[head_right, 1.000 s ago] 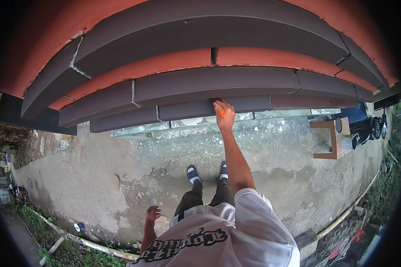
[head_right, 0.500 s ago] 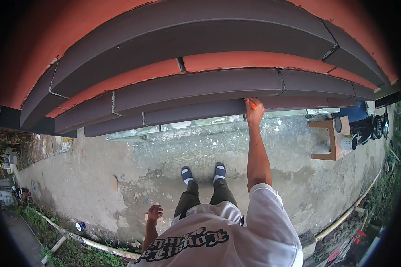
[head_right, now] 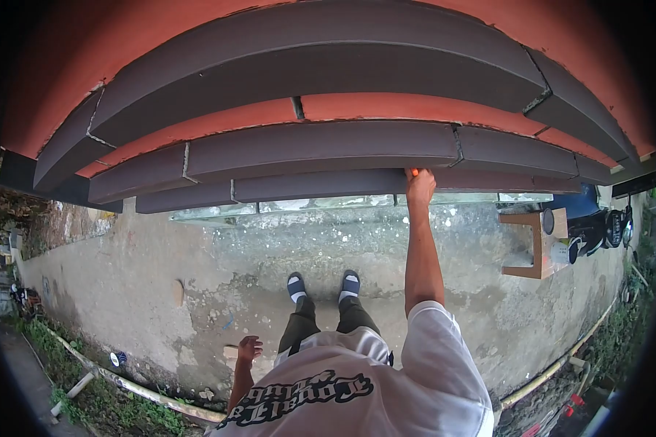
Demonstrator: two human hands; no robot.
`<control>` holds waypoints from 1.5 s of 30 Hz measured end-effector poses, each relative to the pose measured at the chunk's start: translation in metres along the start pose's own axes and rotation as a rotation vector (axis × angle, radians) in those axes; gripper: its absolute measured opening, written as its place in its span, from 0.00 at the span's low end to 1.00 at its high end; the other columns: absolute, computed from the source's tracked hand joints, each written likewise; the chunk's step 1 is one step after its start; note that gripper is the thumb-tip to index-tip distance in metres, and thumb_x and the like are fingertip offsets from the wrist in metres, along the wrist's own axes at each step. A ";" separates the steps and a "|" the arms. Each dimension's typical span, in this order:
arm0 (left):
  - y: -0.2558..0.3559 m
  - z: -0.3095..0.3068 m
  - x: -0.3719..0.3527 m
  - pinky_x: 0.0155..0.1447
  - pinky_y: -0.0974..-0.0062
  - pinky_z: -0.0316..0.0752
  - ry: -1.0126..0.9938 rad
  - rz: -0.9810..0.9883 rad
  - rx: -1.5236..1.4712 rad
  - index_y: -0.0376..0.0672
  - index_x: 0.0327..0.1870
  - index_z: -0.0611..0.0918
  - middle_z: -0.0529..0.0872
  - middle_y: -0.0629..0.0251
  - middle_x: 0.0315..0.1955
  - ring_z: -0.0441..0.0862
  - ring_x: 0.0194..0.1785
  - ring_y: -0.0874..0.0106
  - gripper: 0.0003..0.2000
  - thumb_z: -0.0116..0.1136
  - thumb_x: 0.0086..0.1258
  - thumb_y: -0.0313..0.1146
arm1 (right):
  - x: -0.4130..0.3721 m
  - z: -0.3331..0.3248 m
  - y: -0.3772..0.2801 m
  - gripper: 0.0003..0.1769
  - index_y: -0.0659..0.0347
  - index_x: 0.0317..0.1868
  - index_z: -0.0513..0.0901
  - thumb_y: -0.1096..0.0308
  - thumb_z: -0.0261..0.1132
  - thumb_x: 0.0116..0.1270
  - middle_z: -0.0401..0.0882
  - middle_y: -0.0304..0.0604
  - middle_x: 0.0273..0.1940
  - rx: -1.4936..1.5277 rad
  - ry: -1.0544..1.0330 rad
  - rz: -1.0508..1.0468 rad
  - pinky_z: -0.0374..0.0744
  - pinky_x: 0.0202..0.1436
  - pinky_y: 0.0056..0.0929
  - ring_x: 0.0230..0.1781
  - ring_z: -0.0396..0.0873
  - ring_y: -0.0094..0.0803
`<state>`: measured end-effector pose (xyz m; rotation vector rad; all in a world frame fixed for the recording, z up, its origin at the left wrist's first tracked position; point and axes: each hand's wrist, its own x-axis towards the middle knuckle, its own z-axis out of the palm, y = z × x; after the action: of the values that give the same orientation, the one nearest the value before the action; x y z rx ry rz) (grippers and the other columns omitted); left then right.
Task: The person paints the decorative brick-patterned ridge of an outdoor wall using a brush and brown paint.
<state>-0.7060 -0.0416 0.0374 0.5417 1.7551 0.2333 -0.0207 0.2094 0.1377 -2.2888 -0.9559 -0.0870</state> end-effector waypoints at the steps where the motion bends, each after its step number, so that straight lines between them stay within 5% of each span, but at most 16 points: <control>1: -0.001 0.001 0.000 0.32 0.75 0.76 -0.002 -0.006 -0.008 0.42 0.53 0.81 0.88 0.60 0.35 0.82 0.29 0.72 0.14 0.48 0.76 0.37 | 0.000 0.004 -0.001 0.19 0.61 0.45 0.85 0.54 0.74 0.64 0.86 0.57 0.44 -0.019 -0.029 -0.004 0.80 0.49 0.53 0.45 0.83 0.61; 9: -0.007 0.011 0.007 0.31 0.74 0.75 -0.032 -0.026 -0.004 0.42 0.52 0.81 0.88 0.59 0.35 0.82 0.28 0.71 0.14 0.47 0.76 0.38 | -0.047 0.020 -0.078 0.15 0.59 0.44 0.89 0.57 0.74 0.64 0.89 0.49 0.42 0.211 -0.313 -0.110 0.83 0.50 0.47 0.44 0.86 0.53; 15: 0.010 0.012 0.013 0.31 0.75 0.75 -0.046 0.003 0.030 0.42 0.53 0.81 0.88 0.60 0.35 0.82 0.28 0.73 0.13 0.48 0.76 0.38 | -0.061 0.034 -0.104 0.13 0.61 0.42 0.89 0.62 0.76 0.63 0.91 0.45 0.38 0.567 -0.408 0.184 0.83 0.46 0.38 0.39 0.90 0.43; 17: 0.016 0.008 0.016 0.31 0.75 0.75 -0.050 0.032 0.023 0.43 0.53 0.81 0.88 0.61 0.35 0.82 0.28 0.73 0.13 0.48 0.76 0.38 | -0.049 0.050 -0.063 0.14 0.61 0.43 0.89 0.61 0.76 0.63 0.91 0.45 0.35 0.511 -0.341 0.235 0.83 0.44 0.35 0.37 0.90 0.39; 18: 0.019 0.006 0.017 0.32 0.75 0.75 -0.054 0.047 0.017 0.43 0.53 0.81 0.88 0.61 0.35 0.82 0.28 0.73 0.13 0.49 0.76 0.38 | -0.041 0.042 -0.048 0.13 0.61 0.41 0.89 0.61 0.76 0.63 0.90 0.46 0.34 0.572 -0.326 0.300 0.83 0.45 0.36 0.36 0.90 0.40; 23: 0.018 0.000 0.019 0.32 0.75 0.75 -0.030 0.048 0.008 0.43 0.53 0.81 0.88 0.62 0.35 0.82 0.28 0.73 0.14 0.48 0.75 0.38 | -0.004 -0.016 0.000 0.19 0.65 0.33 0.86 0.53 0.72 0.63 0.87 0.60 0.34 -0.116 -0.051 0.133 0.84 0.43 0.51 0.38 0.86 0.59; 25: 0.016 0.000 0.017 0.32 0.75 0.75 -0.020 0.036 -0.002 0.43 0.53 0.81 0.88 0.62 0.35 0.82 0.28 0.73 0.14 0.48 0.75 0.38 | 0.002 -0.021 -0.006 0.20 0.66 0.36 0.86 0.54 0.71 0.64 0.86 0.61 0.36 -0.260 -0.121 0.091 0.83 0.46 0.53 0.39 0.85 0.61; 31: 0.006 -0.002 0.014 0.35 0.71 0.77 -0.036 -0.008 0.017 0.44 0.54 0.81 0.87 0.60 0.38 0.82 0.31 0.69 0.15 0.48 0.74 0.37 | -0.058 0.059 -0.091 0.14 0.61 0.42 0.86 0.60 0.72 0.61 0.85 0.58 0.37 -0.170 -0.232 -0.351 0.86 0.43 0.51 0.35 0.86 0.58; 35: 0.016 0.002 0.013 0.31 0.75 0.75 -0.022 0.009 0.007 0.43 0.53 0.81 0.88 0.60 0.35 0.82 0.28 0.72 0.14 0.48 0.75 0.37 | -0.072 0.064 -0.135 0.21 0.64 0.38 0.88 0.50 0.68 0.68 0.86 0.60 0.31 0.194 -0.447 -0.153 0.83 0.42 0.51 0.36 0.85 0.58; 37: 0.025 0.003 0.012 0.31 0.76 0.74 -0.024 0.021 0.017 0.43 0.53 0.81 0.88 0.60 0.35 0.82 0.28 0.72 0.14 0.48 0.75 0.37 | -0.065 0.074 -0.100 0.22 0.65 0.32 0.88 0.50 0.69 0.68 0.86 0.53 0.26 0.268 -0.331 -0.072 0.82 0.37 0.42 0.30 0.87 0.48; 38: 0.029 0.004 0.013 0.31 0.76 0.74 -0.026 0.027 0.020 0.42 0.53 0.81 0.88 0.60 0.35 0.83 0.28 0.72 0.14 0.48 0.75 0.37 | -0.058 0.079 -0.072 0.21 0.65 0.28 0.87 0.53 0.70 0.69 0.85 0.45 0.22 0.389 -0.286 0.011 0.80 0.33 0.33 0.24 0.85 0.33; 39: 0.030 0.003 0.014 0.31 0.76 0.74 -0.028 0.037 0.025 0.42 0.53 0.81 0.88 0.60 0.35 0.83 0.28 0.72 0.14 0.48 0.75 0.37 | -0.044 0.048 -0.062 0.17 0.65 0.34 0.89 0.56 0.71 0.67 0.88 0.53 0.29 0.429 -0.427 0.207 0.82 0.40 0.43 0.34 0.88 0.52; 42: 0.034 0.004 0.016 0.31 0.76 0.75 -0.035 0.056 0.024 0.42 0.53 0.81 0.88 0.61 0.35 0.83 0.29 0.72 0.14 0.49 0.74 0.36 | -0.014 0.011 0.002 0.17 0.64 0.36 0.87 0.55 0.72 0.66 0.87 0.56 0.32 0.088 -0.141 0.048 0.82 0.42 0.47 0.36 0.87 0.55; 45: 0.027 0.003 0.019 0.31 0.76 0.74 -0.036 0.072 0.033 0.42 0.52 0.81 0.88 0.60 0.34 0.83 0.29 0.72 0.14 0.49 0.72 0.36 | 0.000 -0.021 0.007 0.15 0.62 0.43 0.84 0.58 0.70 0.66 0.86 0.58 0.37 -0.140 -0.087 -0.068 0.82 0.43 0.54 0.39 0.85 0.59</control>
<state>-0.6999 -0.0093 0.0323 0.6298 1.7094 0.2439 -0.0126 0.1933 0.1507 -2.4050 -1.1041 -0.0865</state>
